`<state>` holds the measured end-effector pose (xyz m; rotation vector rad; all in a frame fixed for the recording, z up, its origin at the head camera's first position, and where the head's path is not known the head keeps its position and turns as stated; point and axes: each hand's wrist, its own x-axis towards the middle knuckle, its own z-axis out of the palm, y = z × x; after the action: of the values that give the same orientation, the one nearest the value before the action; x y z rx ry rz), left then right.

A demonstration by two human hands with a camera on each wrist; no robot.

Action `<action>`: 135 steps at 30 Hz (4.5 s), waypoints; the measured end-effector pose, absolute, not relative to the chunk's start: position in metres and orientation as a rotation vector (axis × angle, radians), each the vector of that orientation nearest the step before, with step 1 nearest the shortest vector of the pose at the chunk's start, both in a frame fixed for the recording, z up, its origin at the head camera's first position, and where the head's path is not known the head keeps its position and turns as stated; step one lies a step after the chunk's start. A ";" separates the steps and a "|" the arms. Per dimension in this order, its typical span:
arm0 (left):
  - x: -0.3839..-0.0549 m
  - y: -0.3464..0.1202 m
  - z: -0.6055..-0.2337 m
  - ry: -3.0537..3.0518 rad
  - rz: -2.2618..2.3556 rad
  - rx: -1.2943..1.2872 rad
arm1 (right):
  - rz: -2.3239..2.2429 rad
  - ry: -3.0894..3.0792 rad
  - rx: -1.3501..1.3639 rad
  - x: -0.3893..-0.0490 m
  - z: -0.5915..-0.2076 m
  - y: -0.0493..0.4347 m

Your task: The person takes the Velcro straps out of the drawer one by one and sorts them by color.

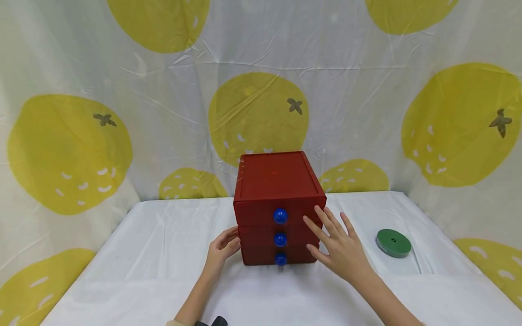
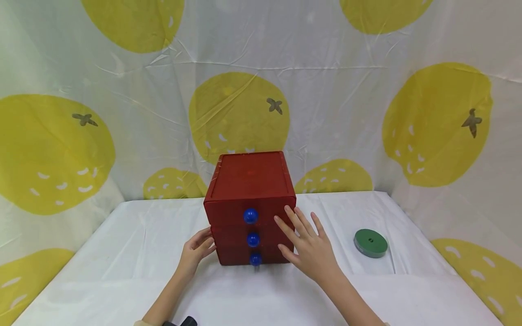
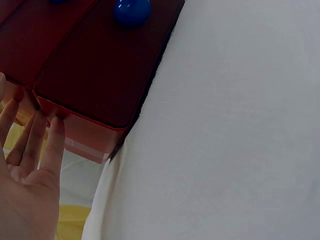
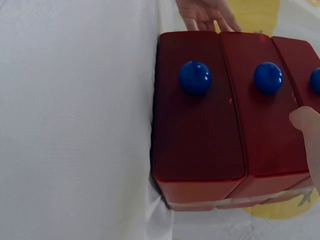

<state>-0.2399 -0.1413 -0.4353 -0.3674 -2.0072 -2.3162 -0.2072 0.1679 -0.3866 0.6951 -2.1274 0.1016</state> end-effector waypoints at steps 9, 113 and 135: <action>-0.241 -0.142 -0.438 -2.008 -2.309 -0.387 | 0.102 -2.136 0.688 -0.206 -0.386 0.166; -0.242 -0.142 -0.437 -1.993 -2.325 -0.425 | 0.115 -1.932 1.122 -0.197 -0.399 0.103; -0.241 -0.141 -0.437 -2.019 -2.311 -0.339 | 0.156 -1.910 1.198 -0.180 -0.400 0.107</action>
<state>-0.2412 -0.1408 -0.4370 -0.3389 -2.0189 -2.3109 -0.1803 0.1072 -0.4002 1.1980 -1.9100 0.1557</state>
